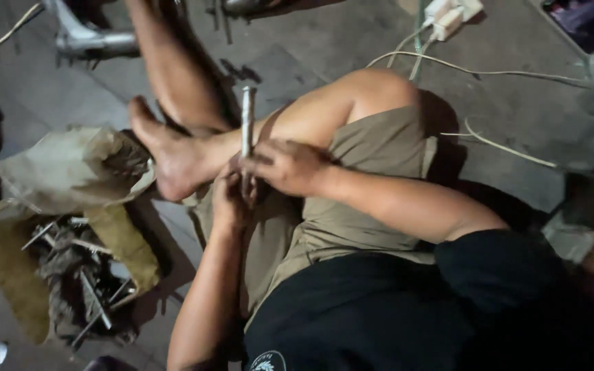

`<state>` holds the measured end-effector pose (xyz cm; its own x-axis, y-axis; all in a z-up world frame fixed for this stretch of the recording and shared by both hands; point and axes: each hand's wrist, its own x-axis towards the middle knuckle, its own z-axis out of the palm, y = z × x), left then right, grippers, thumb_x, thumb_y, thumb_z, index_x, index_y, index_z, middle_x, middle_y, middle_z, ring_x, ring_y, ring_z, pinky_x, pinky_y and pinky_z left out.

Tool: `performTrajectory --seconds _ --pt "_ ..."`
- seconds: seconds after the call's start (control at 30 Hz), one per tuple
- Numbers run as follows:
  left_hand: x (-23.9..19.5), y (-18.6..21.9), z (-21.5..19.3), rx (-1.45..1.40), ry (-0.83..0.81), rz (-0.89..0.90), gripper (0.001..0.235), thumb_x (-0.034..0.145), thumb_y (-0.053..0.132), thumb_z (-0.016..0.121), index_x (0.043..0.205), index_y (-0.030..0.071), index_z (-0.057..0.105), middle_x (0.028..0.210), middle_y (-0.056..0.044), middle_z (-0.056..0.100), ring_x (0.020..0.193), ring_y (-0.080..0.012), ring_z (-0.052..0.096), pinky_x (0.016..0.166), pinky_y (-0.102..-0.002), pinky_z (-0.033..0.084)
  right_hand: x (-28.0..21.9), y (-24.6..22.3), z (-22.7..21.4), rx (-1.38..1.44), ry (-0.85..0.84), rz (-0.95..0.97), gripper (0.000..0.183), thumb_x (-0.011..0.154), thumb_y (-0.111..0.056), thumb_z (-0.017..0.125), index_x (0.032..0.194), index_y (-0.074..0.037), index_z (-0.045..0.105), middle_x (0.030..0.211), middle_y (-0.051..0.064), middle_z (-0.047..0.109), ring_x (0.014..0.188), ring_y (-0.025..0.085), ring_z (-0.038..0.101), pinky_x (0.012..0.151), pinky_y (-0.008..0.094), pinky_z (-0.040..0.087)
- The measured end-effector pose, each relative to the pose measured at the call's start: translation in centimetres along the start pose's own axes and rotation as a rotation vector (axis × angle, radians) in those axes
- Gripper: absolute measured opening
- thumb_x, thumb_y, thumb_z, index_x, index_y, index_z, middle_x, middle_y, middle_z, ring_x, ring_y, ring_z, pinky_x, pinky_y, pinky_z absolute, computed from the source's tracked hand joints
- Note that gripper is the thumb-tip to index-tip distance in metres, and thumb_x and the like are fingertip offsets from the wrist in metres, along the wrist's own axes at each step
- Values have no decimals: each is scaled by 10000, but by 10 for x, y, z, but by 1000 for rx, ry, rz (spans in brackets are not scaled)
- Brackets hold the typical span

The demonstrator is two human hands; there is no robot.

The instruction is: Using a T-wrench to manipulate a component on a motorcycle engine block while sitting on the floor.

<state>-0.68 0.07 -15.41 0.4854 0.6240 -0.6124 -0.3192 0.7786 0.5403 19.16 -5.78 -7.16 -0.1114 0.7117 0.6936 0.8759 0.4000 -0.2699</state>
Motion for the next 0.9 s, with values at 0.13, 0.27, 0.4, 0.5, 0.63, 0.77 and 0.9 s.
performTrajectory --seconds 0.13,0.27,0.4,0.5,0.63,0.77,0.9 --pt "-3 -3 19 153 -90 117 620 794 213 483 1366 23 626 859 -158 658 594 -230 655 376 -266 519 10 13 -9 -244 4 68 158 992 -280 643 1095 -205 736 991 59 595 593 210 655 494 359 559" --pt "18 -23 -14 166 -17 94 450 786 391 561 1167 198 704 846 -59 674 607 -252 626 365 -259 466 -16 -1 6 -54 -17 -80 266 1049 -321 562 1255 -241 711 954 58 579 763 247 688 646 346 579" --pt "-9 8 33 202 -104 8 546 789 378 543 1240 113 699 801 -102 663 676 -210 700 427 -246 561 2 30 -9 -327 -40 -54 194 973 -207 651 1135 -154 742 876 50 585 687 206 609 511 318 544" --pt "-6 5 24 210 -154 108 524 882 464 586 1165 38 700 706 -167 607 609 -284 682 278 -308 464 -18 12 4 -251 -22 -69 153 988 -283 635 1028 -197 756 877 67 582 627 220 583 519 361 490" --pt "-26 15 45 283 -251 168 615 1005 623 350 1149 88 619 652 -59 552 498 -112 522 393 -189 401 -17 29 1 -190 -39 59 234 1009 -324 601 1194 -276 736 887 -6 576 667 196 639 594 338 554" --pt "-16 9 42 153 -25 -36 719 987 690 299 1244 134 677 739 -59 617 614 -187 672 380 -213 525 3 -10 -15 -220 -48 -67 94 984 -241 690 918 -185 726 765 34 567 579 211 555 508 355 465" --pt "2 -4 21 155 -191 136 877 913 830 356 1403 155 626 1262 -155 688 976 -283 731 822 -385 605 -21 -12 1 -2 -84 -81 178 993 -250 598 1074 -207 751 892 40 592 691 203 634 587 355 513"
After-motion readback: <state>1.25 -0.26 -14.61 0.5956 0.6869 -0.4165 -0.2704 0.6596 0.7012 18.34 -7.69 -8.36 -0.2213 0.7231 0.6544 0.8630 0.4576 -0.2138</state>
